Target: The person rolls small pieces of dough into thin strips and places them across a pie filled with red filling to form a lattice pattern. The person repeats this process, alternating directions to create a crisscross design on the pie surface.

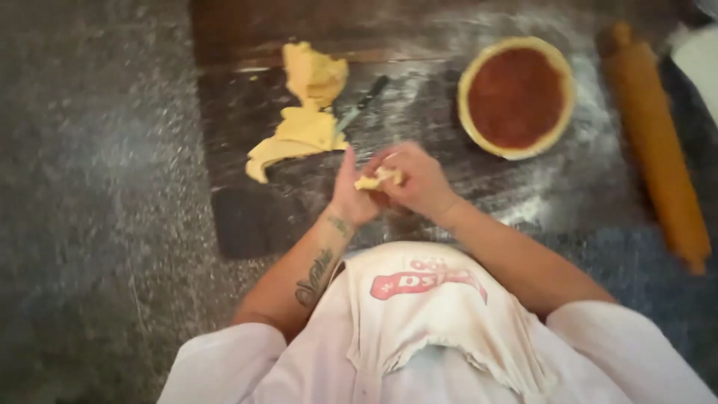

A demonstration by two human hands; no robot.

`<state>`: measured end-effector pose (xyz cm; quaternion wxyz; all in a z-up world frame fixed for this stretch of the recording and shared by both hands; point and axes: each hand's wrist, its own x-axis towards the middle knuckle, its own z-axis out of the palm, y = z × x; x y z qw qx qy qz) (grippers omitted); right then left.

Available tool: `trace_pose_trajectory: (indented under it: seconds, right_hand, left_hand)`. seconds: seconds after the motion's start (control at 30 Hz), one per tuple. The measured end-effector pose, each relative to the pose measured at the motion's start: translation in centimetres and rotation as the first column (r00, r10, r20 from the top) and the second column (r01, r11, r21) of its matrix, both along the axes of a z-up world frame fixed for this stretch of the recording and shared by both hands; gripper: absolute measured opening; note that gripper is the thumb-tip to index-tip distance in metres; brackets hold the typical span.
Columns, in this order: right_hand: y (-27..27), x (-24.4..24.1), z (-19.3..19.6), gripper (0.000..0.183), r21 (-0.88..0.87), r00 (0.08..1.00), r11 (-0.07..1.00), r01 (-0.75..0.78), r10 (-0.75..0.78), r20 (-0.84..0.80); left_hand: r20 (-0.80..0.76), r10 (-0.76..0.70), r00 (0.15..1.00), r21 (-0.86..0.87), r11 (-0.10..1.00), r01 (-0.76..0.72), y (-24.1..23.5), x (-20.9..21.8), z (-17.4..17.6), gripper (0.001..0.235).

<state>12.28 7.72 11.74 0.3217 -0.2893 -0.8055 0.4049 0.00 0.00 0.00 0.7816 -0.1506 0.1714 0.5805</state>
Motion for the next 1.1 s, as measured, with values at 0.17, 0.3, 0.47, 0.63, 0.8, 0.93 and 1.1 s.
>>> trace_pose_trajectory:
  seconds: [0.17, 0.3, 0.47, 0.63, 0.8, 0.93, 1.1]
  right_hand:
    - [0.4, 2.1, -5.2, 0.018, 0.545, 0.955, 0.838, -0.033, -0.134, 0.263]
    - [1.5, 3.1, -2.5, 0.059, 0.274, 0.989, 0.962, 0.026, -0.065, 0.134]
    - [-0.4, 4.4, -0.6, 0.046, -0.532, 0.915, 0.815, 0.231, -0.368, -0.167]
    - [-0.2, 3.3, -4.8, 0.049, -0.989, 0.722, 0.121, -0.085, -0.676, -0.145]
    - [-0.1, 2.5, 0.1, 0.068, -0.947, 0.751, 0.073, -0.313, -0.592, -0.294]
    - [0.2, 2.5, 7.6, 0.068, -0.88, 0.671, 0.151, -0.45, -0.594, -0.444]
    - [1.6, 2.0, 3.7, 0.078, -0.945, 0.725, -0.057, -0.322, -0.657, -0.207]
  left_hand:
    - [-0.219, -0.155, 0.963, -0.091, 0.986, 0.138, 3.1, 1.9, -1.6, 0.07]
    - [-0.386, -0.129, 0.914, -0.104, 0.99, 0.095, 4.7, 3.1, 0.3, 0.066]
    - [-0.831, 0.039, 0.555, 0.029, 0.999, -0.027, 5.7, 5.4, 7.1, 0.037]
    - [-0.729, 0.548, -0.41, 0.356, 0.815, 0.457, 6.0, 4.9, 9.8, 0.06]
    - [-0.405, 0.625, -0.667, 0.24, 0.777, 0.582, 6.9, 3.2, 6.7, 0.063]
    - [-0.386, 0.595, -0.705, 0.26, 0.804, 0.535, 7.5, 2.1, 8.7, 0.045]
    - [-0.308, 0.794, -0.524, 0.509, 0.603, 0.614, 8.1, 4.1, 14.6, 0.031]
